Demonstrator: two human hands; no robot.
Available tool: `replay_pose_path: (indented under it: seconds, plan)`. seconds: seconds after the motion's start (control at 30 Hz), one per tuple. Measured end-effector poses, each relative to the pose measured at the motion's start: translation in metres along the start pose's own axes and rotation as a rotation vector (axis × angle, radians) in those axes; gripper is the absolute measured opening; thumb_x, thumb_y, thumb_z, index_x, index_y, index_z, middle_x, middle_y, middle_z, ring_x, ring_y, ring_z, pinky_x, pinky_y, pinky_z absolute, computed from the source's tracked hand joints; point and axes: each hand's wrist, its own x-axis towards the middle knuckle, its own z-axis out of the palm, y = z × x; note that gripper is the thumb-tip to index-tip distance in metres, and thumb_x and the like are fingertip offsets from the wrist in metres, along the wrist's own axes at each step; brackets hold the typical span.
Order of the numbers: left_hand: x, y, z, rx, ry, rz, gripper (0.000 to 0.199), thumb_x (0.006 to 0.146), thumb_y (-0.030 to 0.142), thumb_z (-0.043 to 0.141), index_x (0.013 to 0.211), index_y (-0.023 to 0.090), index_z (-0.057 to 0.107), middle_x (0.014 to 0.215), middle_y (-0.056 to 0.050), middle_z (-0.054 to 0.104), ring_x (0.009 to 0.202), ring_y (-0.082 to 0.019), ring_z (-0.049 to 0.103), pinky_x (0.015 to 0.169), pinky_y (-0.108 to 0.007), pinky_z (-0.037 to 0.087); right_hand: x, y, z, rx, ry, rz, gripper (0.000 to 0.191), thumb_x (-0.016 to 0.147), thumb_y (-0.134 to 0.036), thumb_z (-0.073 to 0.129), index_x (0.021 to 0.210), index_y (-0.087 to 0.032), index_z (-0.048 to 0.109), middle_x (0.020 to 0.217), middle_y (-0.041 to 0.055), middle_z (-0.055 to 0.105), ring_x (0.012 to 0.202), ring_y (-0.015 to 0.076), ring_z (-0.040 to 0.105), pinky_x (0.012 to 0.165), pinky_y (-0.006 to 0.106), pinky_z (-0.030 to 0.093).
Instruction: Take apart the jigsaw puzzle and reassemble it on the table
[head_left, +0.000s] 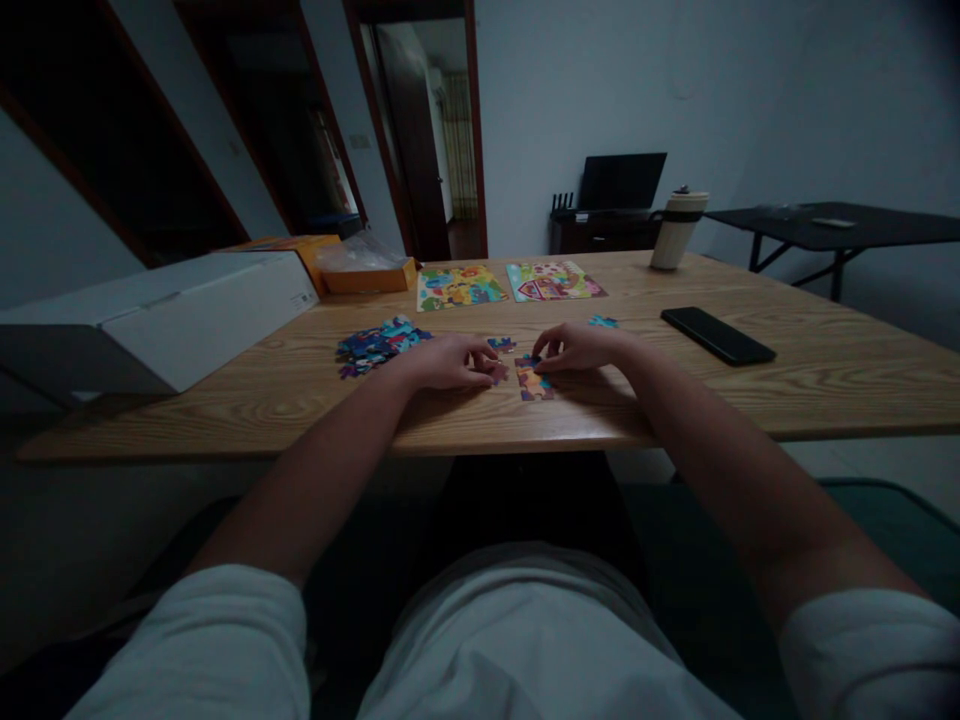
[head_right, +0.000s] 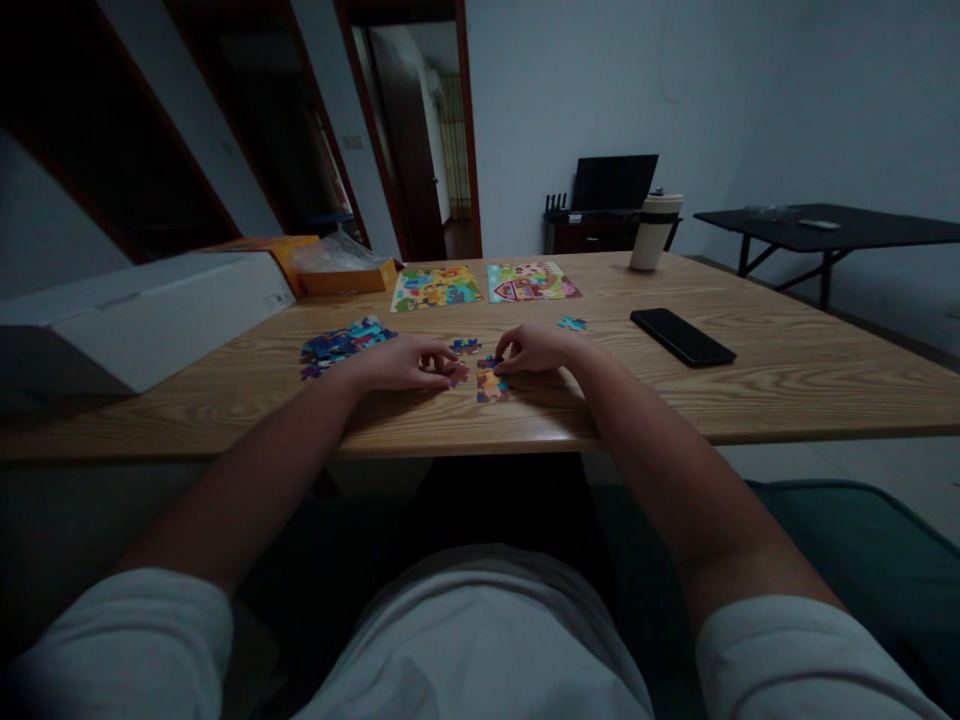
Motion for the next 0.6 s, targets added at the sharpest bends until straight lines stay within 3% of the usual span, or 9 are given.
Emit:
replay_pose_path:
  seconds: [0.1,0.2,0.4,0.6]
  plan:
    - [0.001,-0.002,0.001,0.021,0.039,-0.044,0.066,0.078,0.06,0.069,0.131,0.02,0.063,0.116,-0.007,0.071,0.098,-0.021,0.064,0.081,-0.027,0.046,0.0,0.0,0.0,0.004,0.001,-0.001,0.049,0.081,-0.058,0.072,0.116,-0.024,0.073,0.103,0.0081,0.073,0.085,0.022,0.067,0.074,0.031,0.047]
    - [0.002,-0.014,-0.003,0.091,-0.011,-0.049,0.076,0.071,0.066,0.072,0.132,0.022,0.064,0.13,-0.008,0.064,0.11,-0.024,0.061,0.09,-0.028,0.045,-0.001,-0.001,0.0,0.0,0.0,-0.003,0.05,0.081,-0.057,0.072,0.117,-0.023,0.072,0.105,0.0084,0.073,0.085,0.0219,0.067,0.073,0.03,0.047]
    - [0.007,-0.015,-0.003,0.058,-0.053,-0.053,0.063,0.074,0.065,0.069,0.119,0.02,0.07,0.118,-0.007,0.068,0.103,-0.023,0.062,0.084,-0.027,0.045,-0.001,-0.001,0.0,0.006,-0.01,0.002,0.052,0.081,-0.058,0.072,0.118,-0.022,0.071,0.107,0.0084,0.073,0.085,0.0216,0.067,0.073,0.029,0.048]
    - [0.013,-0.012,0.003,-0.032,-0.022,-0.114,0.07,0.069,0.063,0.074,0.123,0.019,0.066,0.111,-0.007,0.069,0.095,-0.022,0.061,0.078,-0.029,0.044,0.0,0.0,0.0,-0.006,-0.016,-0.007,0.047,0.083,-0.055,0.07,0.118,-0.024,0.071,0.107,0.0082,0.073,0.083,0.0214,0.066,0.071,0.03,0.048]
